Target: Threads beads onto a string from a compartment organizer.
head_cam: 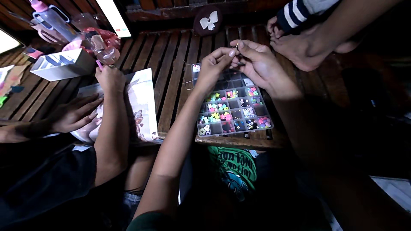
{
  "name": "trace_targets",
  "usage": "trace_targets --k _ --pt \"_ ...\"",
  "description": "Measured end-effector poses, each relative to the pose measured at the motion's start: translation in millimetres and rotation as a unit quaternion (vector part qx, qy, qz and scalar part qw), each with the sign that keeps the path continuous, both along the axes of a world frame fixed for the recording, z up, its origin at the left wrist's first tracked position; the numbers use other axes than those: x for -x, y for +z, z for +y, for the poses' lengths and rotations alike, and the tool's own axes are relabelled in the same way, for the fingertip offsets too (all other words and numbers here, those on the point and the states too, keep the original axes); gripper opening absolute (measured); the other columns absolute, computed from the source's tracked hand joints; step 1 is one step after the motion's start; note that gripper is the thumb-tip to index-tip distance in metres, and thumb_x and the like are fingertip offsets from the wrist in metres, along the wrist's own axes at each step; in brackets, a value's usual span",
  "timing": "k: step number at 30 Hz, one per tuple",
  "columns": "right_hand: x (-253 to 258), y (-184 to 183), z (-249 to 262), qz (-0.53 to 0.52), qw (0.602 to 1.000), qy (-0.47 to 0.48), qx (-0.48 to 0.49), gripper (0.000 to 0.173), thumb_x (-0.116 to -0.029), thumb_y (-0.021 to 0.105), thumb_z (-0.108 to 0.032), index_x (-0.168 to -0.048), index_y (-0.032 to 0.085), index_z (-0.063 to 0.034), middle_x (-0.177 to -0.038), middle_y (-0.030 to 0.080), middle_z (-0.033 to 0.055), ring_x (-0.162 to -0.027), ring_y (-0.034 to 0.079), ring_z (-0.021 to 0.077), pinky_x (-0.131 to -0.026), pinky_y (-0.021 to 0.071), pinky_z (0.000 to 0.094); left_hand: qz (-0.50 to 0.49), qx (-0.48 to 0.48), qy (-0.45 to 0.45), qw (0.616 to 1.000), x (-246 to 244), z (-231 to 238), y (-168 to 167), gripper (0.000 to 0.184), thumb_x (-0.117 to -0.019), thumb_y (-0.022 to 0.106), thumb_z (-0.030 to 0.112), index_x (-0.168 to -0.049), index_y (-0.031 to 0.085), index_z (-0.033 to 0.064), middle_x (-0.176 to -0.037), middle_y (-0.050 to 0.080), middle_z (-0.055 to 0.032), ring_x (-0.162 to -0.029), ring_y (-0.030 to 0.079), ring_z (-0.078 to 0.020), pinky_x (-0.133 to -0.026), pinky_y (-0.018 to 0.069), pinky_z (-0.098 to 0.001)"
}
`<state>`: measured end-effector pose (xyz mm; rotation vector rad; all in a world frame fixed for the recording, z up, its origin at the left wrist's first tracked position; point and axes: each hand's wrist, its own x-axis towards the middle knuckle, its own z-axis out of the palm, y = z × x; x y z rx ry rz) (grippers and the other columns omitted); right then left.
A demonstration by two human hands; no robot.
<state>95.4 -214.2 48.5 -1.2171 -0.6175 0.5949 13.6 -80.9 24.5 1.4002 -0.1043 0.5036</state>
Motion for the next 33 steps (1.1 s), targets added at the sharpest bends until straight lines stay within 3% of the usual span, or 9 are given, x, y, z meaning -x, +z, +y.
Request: trace_targets --k 4,12,15,19,24,33 --pt "-1 2 -1 -0.020 1.000 0.008 -0.005 0.025 -0.1100 0.046 -0.019 -0.117 0.067 -0.0068 -0.093 0.067 -0.0040 -0.083 0.067 0.0061 -0.079 0.0585 0.0242 -0.008 0.007 -0.001 1.000 0 0 0 0.013 -0.1043 0.052 0.002 -0.103 0.065 0.0023 -0.084 0.068 0.0019 -0.079 0.066 -0.0063 -0.080 0.0573 -0.0247" --pt "-2 0 -2 -0.043 0.999 -0.019 -0.008 0.022 -0.1078 0.051 -0.017 -0.113 0.069 -0.0049 -0.092 0.069 -0.0034 -0.081 0.067 0.0056 -0.078 0.0582 0.0235 0.009 -0.002 0.004 1.000 0 -1 0 0.012 -0.1039 0.054 0.003 -0.107 0.065 0.0000 -0.087 0.069 0.0004 -0.082 0.067 -0.0064 -0.082 0.0572 -0.0250" --pt "-4 0 -2 -0.091 0.995 -0.040 0.010 0.022 -0.1058 0.055 -0.018 -0.114 0.071 -0.0051 -0.109 0.068 -0.0013 -0.093 0.065 0.0067 -0.081 0.0557 0.0239 0.013 -0.001 0.004 1.000 1 -1 2 0.018 -0.1042 0.053 0.004 -0.118 0.063 -0.0042 -0.097 0.070 -0.0025 -0.088 0.067 -0.0081 -0.085 0.0575 -0.0266" --pt "-9 -4 -2 -0.177 0.982 -0.064 0.021 0.020 -0.1024 0.061 -0.018 -0.111 0.075 -0.0057 -0.121 0.063 0.0024 -0.100 0.063 0.0067 -0.078 0.0537 0.0200 0.012 -0.013 0.019 1.000 0 1 0 0.012 -0.1023 0.057 0.003 -0.108 0.066 -0.0021 -0.093 0.069 -0.0013 -0.085 0.067 -0.0069 -0.083 0.0575 -0.0256" --pt "-16 -4 -3 -0.191 0.975 -0.113 -0.015 0.019 -0.1024 0.060 -0.016 -0.109 0.075 -0.0053 -0.114 0.067 -0.0002 -0.095 0.063 0.0049 -0.081 0.0531 0.0222 0.034 -0.029 0.008 0.999 4 4 6 0.015 -0.1047 0.053 0.006 -0.106 0.067 -0.0003 -0.090 0.070 -0.0003 -0.083 0.067 -0.0067 -0.081 0.0571 -0.0248" --pt "-34 3 -17 -0.162 0.963 -0.205 -0.066 0.021 -0.1045 0.058 -0.020 -0.111 0.073 -0.0068 -0.101 0.068 -0.0041 -0.089 0.062 0.0048 -0.079 0.0518 0.0230 0.197 0.013 -0.079 0.977 17 10 21 0.026 -0.1099 0.045 0.015 -0.108 0.068 0.0025 -0.097 0.075 -0.0018 -0.087 0.071 -0.0069 -0.082 0.0577 -0.0226"
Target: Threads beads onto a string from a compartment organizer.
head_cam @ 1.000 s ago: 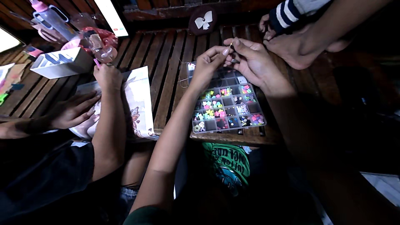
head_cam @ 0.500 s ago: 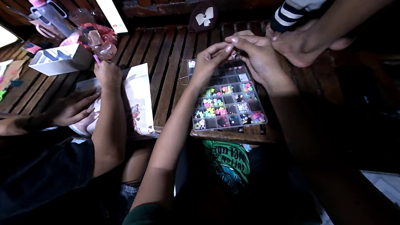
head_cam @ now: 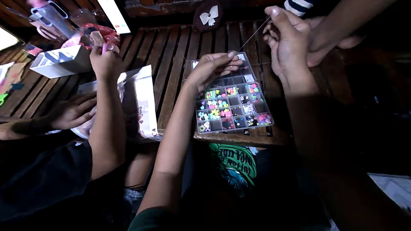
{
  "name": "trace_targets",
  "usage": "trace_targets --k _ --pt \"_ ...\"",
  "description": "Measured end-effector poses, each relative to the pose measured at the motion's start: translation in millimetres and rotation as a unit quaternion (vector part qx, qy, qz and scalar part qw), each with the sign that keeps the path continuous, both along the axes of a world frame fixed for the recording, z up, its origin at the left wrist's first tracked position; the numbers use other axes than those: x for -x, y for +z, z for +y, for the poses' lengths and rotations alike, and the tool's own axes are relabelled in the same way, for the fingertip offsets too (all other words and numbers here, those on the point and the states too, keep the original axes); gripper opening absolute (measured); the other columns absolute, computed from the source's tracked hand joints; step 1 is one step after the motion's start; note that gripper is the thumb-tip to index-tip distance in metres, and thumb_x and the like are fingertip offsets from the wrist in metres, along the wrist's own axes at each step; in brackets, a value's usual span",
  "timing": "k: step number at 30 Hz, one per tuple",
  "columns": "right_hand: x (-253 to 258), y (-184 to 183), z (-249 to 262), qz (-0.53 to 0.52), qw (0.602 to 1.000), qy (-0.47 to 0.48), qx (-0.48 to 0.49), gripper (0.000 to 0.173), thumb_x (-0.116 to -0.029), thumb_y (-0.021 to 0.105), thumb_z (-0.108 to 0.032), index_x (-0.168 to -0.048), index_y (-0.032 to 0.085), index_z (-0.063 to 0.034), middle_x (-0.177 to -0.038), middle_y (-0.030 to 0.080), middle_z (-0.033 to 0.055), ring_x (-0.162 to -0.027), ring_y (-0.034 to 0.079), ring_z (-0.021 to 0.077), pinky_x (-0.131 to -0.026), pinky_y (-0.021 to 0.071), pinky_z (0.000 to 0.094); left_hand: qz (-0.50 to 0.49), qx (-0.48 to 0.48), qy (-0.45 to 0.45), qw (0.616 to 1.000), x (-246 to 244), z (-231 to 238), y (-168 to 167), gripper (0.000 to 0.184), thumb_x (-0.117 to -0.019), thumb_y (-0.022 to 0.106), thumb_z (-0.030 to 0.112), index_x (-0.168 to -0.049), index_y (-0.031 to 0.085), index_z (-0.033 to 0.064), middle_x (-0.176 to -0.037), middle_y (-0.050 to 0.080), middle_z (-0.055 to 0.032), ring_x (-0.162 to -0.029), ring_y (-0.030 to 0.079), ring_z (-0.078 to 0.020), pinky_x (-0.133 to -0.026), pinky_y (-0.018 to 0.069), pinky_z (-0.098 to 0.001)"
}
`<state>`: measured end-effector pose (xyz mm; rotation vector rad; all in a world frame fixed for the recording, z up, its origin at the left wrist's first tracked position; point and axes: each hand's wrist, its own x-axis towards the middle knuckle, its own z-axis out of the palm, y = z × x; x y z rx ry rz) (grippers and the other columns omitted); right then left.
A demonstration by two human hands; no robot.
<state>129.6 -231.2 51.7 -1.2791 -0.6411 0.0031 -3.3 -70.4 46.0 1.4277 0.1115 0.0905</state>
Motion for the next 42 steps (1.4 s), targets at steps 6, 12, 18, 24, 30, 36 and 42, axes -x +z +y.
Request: trace_targets --k 6,12,18,24,30,36,42 --pt "-12 3 -9 0.030 0.999 -0.009 -0.022 0.026 -0.1074 0.052 -0.024 -0.116 0.071 -0.0075 -0.102 0.068 -0.0025 -0.090 0.063 0.0075 -0.078 0.0524 0.0239 0.021 0.007 0.000 1.000 0 0 1 0.028 -0.1101 0.044 0.016 -0.105 0.069 0.0039 -0.098 0.076 -0.0015 -0.090 0.072 -0.0074 -0.083 0.0585 -0.0242" --pt "-13 4 -10 0.050 0.998 -0.025 -0.021 0.027 -0.1077 0.051 -0.027 -0.118 0.069 -0.0094 -0.110 0.067 -0.0021 -0.094 0.063 0.0089 -0.080 0.0534 0.0265 0.013 -0.004 -0.014 1.000 1 5 0 0.030 -0.1105 0.043 0.017 -0.105 0.070 0.0051 -0.100 0.076 -0.0015 -0.093 0.072 -0.0075 -0.084 0.0579 -0.0244" --pt "-9 6 -10 0.064 0.998 -0.014 -0.021 0.027 -0.1080 0.050 -0.028 -0.120 0.068 -0.0112 -0.105 0.066 -0.0055 -0.090 0.062 0.0060 -0.079 0.0531 0.0245 0.012 0.009 -0.006 1.000 2 5 2 0.029 -0.1111 0.042 0.018 -0.104 0.068 0.0057 -0.097 0.074 -0.0001 -0.087 0.070 -0.0063 -0.081 0.0581 -0.0225" --pt "3 5 -13 0.056 0.995 0.082 -0.023 0.023 -0.1101 0.044 -0.023 -0.118 0.064 -0.0133 -0.103 0.071 -0.0083 -0.091 0.068 0.0033 -0.082 0.0561 0.0199 -0.017 -0.019 0.003 1.000 -2 7 -8 0.020 -0.1073 0.049 0.008 -0.109 0.067 -0.0007 -0.098 0.072 -0.0023 -0.083 0.067 -0.0045 -0.078 0.0560 -0.0215" --pt "-6 -8 -5 0.018 0.990 0.138 -0.021 0.019 -0.1088 0.047 -0.021 -0.117 0.063 -0.0137 -0.106 0.069 -0.0087 -0.095 0.067 0.0044 -0.089 0.0562 0.0208 -0.041 -0.092 0.039 0.994 -3 8 -10 0.023 -0.1031 0.056 0.004 -0.121 0.064 -0.0073 -0.113 0.067 -0.0129 -0.093 0.061 -0.0091 -0.085 0.0516 -0.0264" --pt "-1 -18 2 0.016 0.982 0.173 0.074 0.019 -0.1064 0.051 -0.017 -0.113 0.067 -0.0090 -0.101 0.072 -0.0059 -0.090 0.071 0.0063 -0.084 0.0600 0.0224 -0.083 -0.080 0.045 0.992 -4 6 -8 0.029 -0.1023 0.055 -0.001 -0.130 0.062 -0.0073 -0.127 0.065 -0.0190 -0.110 0.063 -0.0183 -0.096 0.0513 -0.0342" --pt "-4 -30 9 0.015 0.972 0.183 0.146 0.017 -0.1051 0.052 -0.010 -0.108 0.068 -0.0031 -0.094 0.074 -0.0029 -0.085 0.072 0.0073 -0.082 0.0613 0.0236 -0.101 -0.025 0.046 0.993 -4 2 -4 0.026 -0.1061 0.047 0.000 -0.125 0.063 -0.0068 -0.114 0.066 -0.0150 -0.098 0.062 -0.0125 -0.090 0.0521 -0.0281"
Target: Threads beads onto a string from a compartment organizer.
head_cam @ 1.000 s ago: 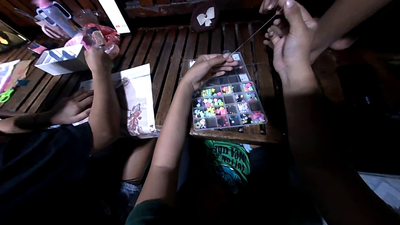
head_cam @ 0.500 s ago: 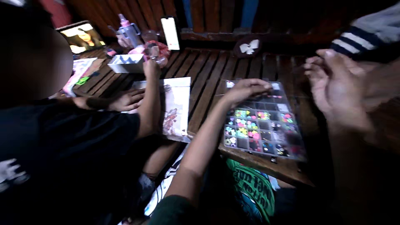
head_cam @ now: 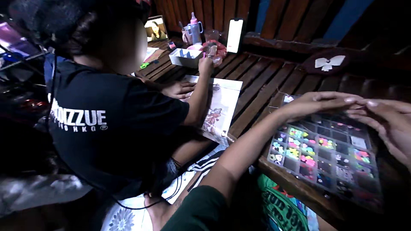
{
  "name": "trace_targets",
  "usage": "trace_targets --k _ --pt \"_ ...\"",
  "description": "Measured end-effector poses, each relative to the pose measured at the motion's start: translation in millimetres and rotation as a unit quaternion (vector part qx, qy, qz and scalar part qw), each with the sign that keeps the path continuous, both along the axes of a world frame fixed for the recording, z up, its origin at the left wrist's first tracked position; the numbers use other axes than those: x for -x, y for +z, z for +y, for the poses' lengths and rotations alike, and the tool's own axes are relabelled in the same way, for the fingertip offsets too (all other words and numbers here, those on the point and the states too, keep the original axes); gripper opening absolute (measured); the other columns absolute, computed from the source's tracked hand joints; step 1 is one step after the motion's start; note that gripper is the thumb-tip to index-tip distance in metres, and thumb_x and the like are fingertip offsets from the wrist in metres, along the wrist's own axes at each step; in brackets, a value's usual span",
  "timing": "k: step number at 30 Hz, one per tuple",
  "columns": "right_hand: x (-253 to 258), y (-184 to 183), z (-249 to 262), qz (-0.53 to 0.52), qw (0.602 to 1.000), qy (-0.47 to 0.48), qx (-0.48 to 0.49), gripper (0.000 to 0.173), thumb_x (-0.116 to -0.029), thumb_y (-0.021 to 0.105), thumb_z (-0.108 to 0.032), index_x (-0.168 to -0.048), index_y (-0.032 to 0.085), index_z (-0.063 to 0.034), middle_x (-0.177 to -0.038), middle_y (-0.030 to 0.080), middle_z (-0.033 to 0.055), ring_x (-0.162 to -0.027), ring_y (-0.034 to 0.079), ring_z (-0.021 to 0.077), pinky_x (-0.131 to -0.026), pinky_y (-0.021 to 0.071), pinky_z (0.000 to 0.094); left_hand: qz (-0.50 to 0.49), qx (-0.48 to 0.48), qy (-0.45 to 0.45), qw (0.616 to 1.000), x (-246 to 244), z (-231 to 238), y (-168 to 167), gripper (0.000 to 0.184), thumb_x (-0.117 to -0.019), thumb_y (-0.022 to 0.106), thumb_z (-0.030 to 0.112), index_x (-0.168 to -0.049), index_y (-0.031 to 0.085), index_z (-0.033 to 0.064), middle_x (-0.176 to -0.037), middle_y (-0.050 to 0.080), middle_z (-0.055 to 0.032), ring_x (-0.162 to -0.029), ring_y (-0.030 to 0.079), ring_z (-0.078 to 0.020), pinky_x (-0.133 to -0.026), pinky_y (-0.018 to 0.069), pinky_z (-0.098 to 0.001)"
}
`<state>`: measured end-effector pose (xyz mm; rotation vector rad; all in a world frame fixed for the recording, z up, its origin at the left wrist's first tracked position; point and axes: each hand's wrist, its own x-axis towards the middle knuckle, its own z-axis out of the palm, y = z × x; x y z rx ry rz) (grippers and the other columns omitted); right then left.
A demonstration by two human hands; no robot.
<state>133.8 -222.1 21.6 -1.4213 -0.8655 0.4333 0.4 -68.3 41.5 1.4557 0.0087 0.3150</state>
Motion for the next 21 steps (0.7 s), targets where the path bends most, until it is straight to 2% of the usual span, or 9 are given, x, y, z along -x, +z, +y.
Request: trace_targets --k 3,5,6,8,9,10,11,14,21 --pt "0 1 2 -0.025 1.000 0.000 0.009 0.018 -0.1048 0.054 -0.012 -0.110 0.067 -0.0022 -0.096 0.073 -0.0037 -0.083 0.072 0.0057 -0.080 0.0616 0.0234 -0.006 -0.003 0.004 1.000 -1 2 2 0.025 -0.1042 0.050 -0.002 -0.125 0.063 -0.0090 -0.118 0.066 -0.0179 -0.101 0.062 -0.0153 -0.092 0.0524 -0.0300" --pt "12 6 2 -0.098 0.994 -0.035 0.034 0.021 -0.1032 0.059 -0.017 -0.114 0.067 -0.0010 -0.098 0.070 -0.0041 -0.078 0.067 -0.0016 -0.073 0.0587 0.0184 -0.010 -0.018 0.011 1.000 2 1 4 0.028 -0.1026 0.052 -0.004 -0.128 0.061 -0.0109 -0.126 0.065 -0.0211 -0.109 0.063 -0.0181 -0.097 0.0513 -0.0320" --pt "23 12 1 -0.148 0.985 -0.062 0.060 0.025 -0.1028 0.061 -0.018 -0.116 0.067 0.0023 -0.102 0.066 -0.0001 -0.081 0.062 -0.0037 -0.075 0.0547 0.0167 -0.010 -0.036 0.011 0.999 3 0 3 0.029 -0.1026 0.052 -0.003 -0.130 0.060 -0.0110 -0.126 0.064 -0.0207 -0.109 0.063 -0.0169 -0.097 0.0513 -0.0310" --pt "34 21 0 -0.222 0.966 -0.085 0.098 0.030 -0.1028 0.062 -0.018 -0.118 0.068 0.0078 -0.116 0.063 0.0170 -0.095 0.059 0.0084 -0.087 0.0505 0.0256 -0.012 -0.070 0.010 0.997 1 1 -1 0.027 -0.1030 0.053 0.000 -0.127 0.060 -0.0100 -0.121 0.066 -0.0159 -0.103 0.063 -0.0109 -0.093 0.0520 -0.0270" --pt "37 24 0 -0.237 0.961 -0.088 0.112 0.031 -0.1033 0.061 -0.020 -0.118 0.069 0.0061 -0.119 0.063 0.0195 -0.099 0.060 0.0127 -0.090 0.0502 0.0290 -0.008 -0.077 0.012 0.997 0 1 -2 0.025 -0.1031 0.054 0.001 -0.124 0.062 -0.0091 -0.116 0.067 -0.0130 -0.100 0.064 -0.0087 -0.091 0.0529 -0.0260" --pt "39 24 0 -0.243 0.959 -0.089 0.116 0.029 -0.1032 0.062 -0.022 -0.117 0.071 0.0023 -0.119 0.063 0.0178 -0.100 0.061 0.0129 -0.090 0.0504 0.0286 0.000 -0.082 0.015 0.997 -1 2 -4 0.023 -0.1033 0.054 0.002 -0.121 0.063 -0.0086 -0.112 0.068 -0.0109 -0.097 0.064 -0.0076 -0.090 0.0535 -0.0258" --pt "38 23 2 -0.243 0.960 -0.090 0.104 0.027 -0.1022 0.063 -0.022 -0.114 0.073 0.0003 -0.116 0.063 0.0145 -0.100 0.060 0.0087 -0.089 0.0496 0.0230 0.007 -0.087 0.017 0.996 -2 3 -5 0.022 -0.1037 0.053 0.003 -0.120 0.063 -0.0082 -0.107 0.068 -0.0085 -0.093 0.064 -0.0063 -0.088 0.0538 -0.0251" --pt "33 20 7 -0.228 0.968 -0.080 0.066 0.022 -0.1016 0.063 -0.018 -0.111 0.074 -0.0010 -0.110 0.063 0.0098 -0.097 0.059 0.0030 -0.086 0.0486 0.0156 0.012 -0.083 0.021 0.996 -5 5 -7 0.018 -0.1049 0.053 0.006 -0.112 0.065 -0.0049 -0.095 0.069 -0.0020 -0.086 0.066 -0.0050 -0.085 0.0558 -0.0252" --pt "33 13 12 -0.183 0.982 -0.052 -0.001 0.018 -0.1006 0.064 -0.015 -0.107 0.073 -0.0009 -0.108 0.063 0.0051 -0.089 0.062 -0.0011 -0.077 0.0531 0.0135 0.017 -0.049 0.032 0.998 -3 8 -5 0.013 -0.1030 0.056 0.004 -0.106 0.067 -0.0011 -0.088 0.071 0.0018 -0.084 0.069 -0.0048 -0.084 0.0579 -0.0247"
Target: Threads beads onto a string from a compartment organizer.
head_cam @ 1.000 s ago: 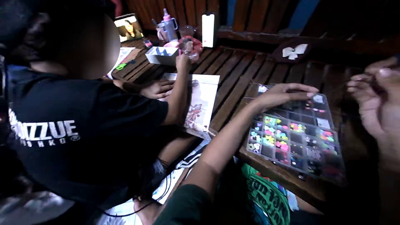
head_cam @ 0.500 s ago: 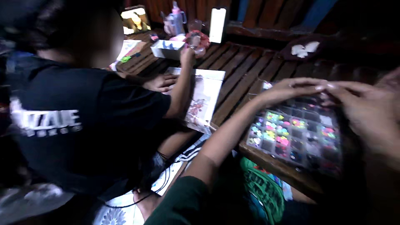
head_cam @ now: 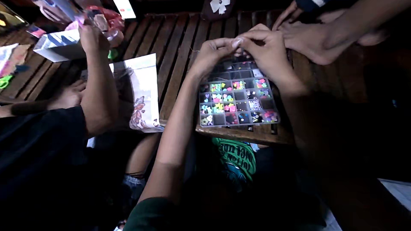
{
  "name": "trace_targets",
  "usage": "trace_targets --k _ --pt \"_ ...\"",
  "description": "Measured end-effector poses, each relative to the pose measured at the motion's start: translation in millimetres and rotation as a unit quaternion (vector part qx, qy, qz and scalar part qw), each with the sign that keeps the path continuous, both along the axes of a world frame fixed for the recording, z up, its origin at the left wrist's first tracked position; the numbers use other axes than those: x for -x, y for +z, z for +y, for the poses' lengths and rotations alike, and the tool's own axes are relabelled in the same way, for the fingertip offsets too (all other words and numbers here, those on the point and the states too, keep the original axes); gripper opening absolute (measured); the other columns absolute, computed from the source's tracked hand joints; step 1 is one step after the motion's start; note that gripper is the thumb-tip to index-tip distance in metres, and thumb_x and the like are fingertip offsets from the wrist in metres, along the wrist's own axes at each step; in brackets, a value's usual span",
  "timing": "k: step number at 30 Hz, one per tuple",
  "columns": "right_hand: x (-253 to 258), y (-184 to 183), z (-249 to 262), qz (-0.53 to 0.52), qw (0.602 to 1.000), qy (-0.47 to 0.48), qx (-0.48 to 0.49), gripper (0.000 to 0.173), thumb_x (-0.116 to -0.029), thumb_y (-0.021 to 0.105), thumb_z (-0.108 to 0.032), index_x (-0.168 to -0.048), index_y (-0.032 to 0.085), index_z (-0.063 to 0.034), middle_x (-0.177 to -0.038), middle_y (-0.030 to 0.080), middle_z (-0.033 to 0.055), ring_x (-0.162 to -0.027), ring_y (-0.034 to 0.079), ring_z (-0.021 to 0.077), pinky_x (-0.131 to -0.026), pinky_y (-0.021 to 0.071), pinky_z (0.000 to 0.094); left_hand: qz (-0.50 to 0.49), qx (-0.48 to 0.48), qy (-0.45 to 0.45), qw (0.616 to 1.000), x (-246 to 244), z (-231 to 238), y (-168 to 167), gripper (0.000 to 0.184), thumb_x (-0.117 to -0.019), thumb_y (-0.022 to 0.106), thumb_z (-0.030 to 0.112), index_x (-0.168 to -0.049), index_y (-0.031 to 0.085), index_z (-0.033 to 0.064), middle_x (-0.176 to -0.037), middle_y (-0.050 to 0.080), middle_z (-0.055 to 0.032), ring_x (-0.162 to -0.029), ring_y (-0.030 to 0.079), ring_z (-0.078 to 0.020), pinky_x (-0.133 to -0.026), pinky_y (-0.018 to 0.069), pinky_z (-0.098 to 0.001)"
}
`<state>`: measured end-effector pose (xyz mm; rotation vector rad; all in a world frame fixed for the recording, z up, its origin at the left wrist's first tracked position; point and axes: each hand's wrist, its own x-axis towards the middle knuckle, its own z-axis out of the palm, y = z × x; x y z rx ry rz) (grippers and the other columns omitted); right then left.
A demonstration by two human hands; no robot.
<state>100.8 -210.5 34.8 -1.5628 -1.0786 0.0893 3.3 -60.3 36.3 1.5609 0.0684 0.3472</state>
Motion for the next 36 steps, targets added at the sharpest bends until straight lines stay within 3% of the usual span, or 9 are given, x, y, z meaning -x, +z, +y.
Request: trace_targets --k 8,12,15,17,19,21,27,33,36 --pt "-3 0 1 0.018 1.000 -0.010 -0.003 0.021 -0.1031 0.061 -0.020 -0.111 0.074 -0.0049 -0.108 0.068 0.0016 -0.090 0.064 0.0003 -0.076 0.0544 0.0168 -0.010 -0.014 -0.013 1.000 0 0 -2 0.011 -0.1025 0.056 0.003 -0.099 0.067 0.0027 -0.084 0.070 0.0031 -0.082 0.069 -0.0056 -0.083 0.0580 -0.0253" --pt "1 7 2 0.050 0.998 0.021 0.038 0.038 -0.1111 0.043 -0.026 -0.135 0.060 -0.0012 -0.112 0.068 0.0018 -0.099 0.065 0.0020 -0.089 0.0534 0.0216 -0.025 -0.036 0.010 0.999 -1 4 0 0.012 -0.1030 0.057 0.007 -0.103 0.069 0.0039 -0.089 0.069 0.0036 -0.084 0.066 -0.0046 -0.081 0.0559 -0.0245" --pt "1 4 1 0.048 0.990 0.062 0.116 0.046 -0.1046 0.060 -0.026 -0.142 0.051 -0.0014 -0.119 0.068 0.0038 -0.105 0.063 0.0005 -0.094 0.0509 0.0203 -0.022 -0.040 0.054 0.997 -2 7 0 0.013 -0.1029 0.059 0.009 -0.106 0.070 0.0031 -0.092 0.069 0.0020 -0.086 0.065 -0.0054 -0.080 0.0552 -0.0248" --pt "2 1 2 0.037 0.984 0.078 0.157 0.045 -0.0989 0.068 -0.018 -0.137 0.053 0.0004 -0.112 0.070 0.0052 -0.098 0.065 0.0018 -0.090 0.0531 0.0206 -0.019 -0.022 0.070 0.997 -3 9 1 0.013 -0.1038 0.057 0.009 -0.106 0.068 0.0019 -0.091 0.070 0.0007 -0.082 0.065 -0.0058 -0.077 0.0547 -0.0237" --pt "2 -3 4 0.030 0.982 0.089 0.165 0.021 -0.0999 0.065 -0.012 -0.118 0.064 -0.0012 -0.098 0.070 0.0002 -0.085 0.065 -0.0019 -0.081 0.0542 0.0174 -0.030 0.005 0.079 0.996 -4 12 1 0.013 -0.1045 0.055 0.007 -0.103 0.067 0.0013 -0.087 0.068 0.0006 -0.074 0.061 -0.0044 -0.070 0.0524 -0.0202" --pt "1 -3 3 0.021 0.981 0.088 0.171 0.012 -0.1025 0.061 -0.013 -0.107 0.069 -0.0047 -0.089 0.070 -0.0049 -0.077 0.063 -0.0059 -0.076 0.0526 0.0144 -0.049 0.046 0.094 0.993 -4 17 2 0.014 -0.1052 0.052 0.005 -0.101 0.065 0.0003 -0.086 0.066 -0.0008 -0.074 0.062 -0.0059 -0.073 0.0540 -0.0214" --pt "0 0 0 0.020 0.981 0.079 0.177 0.016 -0.1036 0.060 -0.016 -0.106 0.072 -0.0047 -0.089 0.070 -0.0057 -0.081 0.063 -0.0072 -0.081 0.0522 0.0136 -0.074 0.105 0.199 0.972 1 35 6 0.017 -0.1051 0.049 0.001 -0.092 0.060 0.0019 -0.080 0.063 -0.0015 -0.073 0.063 -0.0069 -0.074 0.0553 -0.0209" --pt "3 -9 9 -0.010 0.983 0.057 0.177 0.019 -0.1028 0.061 -0.017 -0.109 0.073 -0.0038 -0.105 0.068 0.0045 -0.086 0.061 0.0004 -0.080 0.0514 0.0178 -0.066 0.039 0.245 0.967 7 48 7 0.016 -0.1039 0.052 -0.001 -0.092 0.062 -0.0006 -0.078 0.064 -0.0019 -0.070 0.062 -0.0070 -0.074 0.0560 -0.0223" --pt "5 -8 3 -0.070 0.975 0.035 0.208 0.022 -0.1038 0.058 -0.014 -0.115 0.073 -0.0031 -0.116 0.066 0.0140 -0.097 0.063 0.0123 -0.090 0.0516 0.0267 -0.057 0.028 0.234 0.970 4 42 3 0.014 -0.1041 0.052 0.001 -0.105 0.064 -0.0065 -0.083 0.066 -0.0033 -0.070 0.062 -0.0070 -0.071 0.0553 -0.0226"
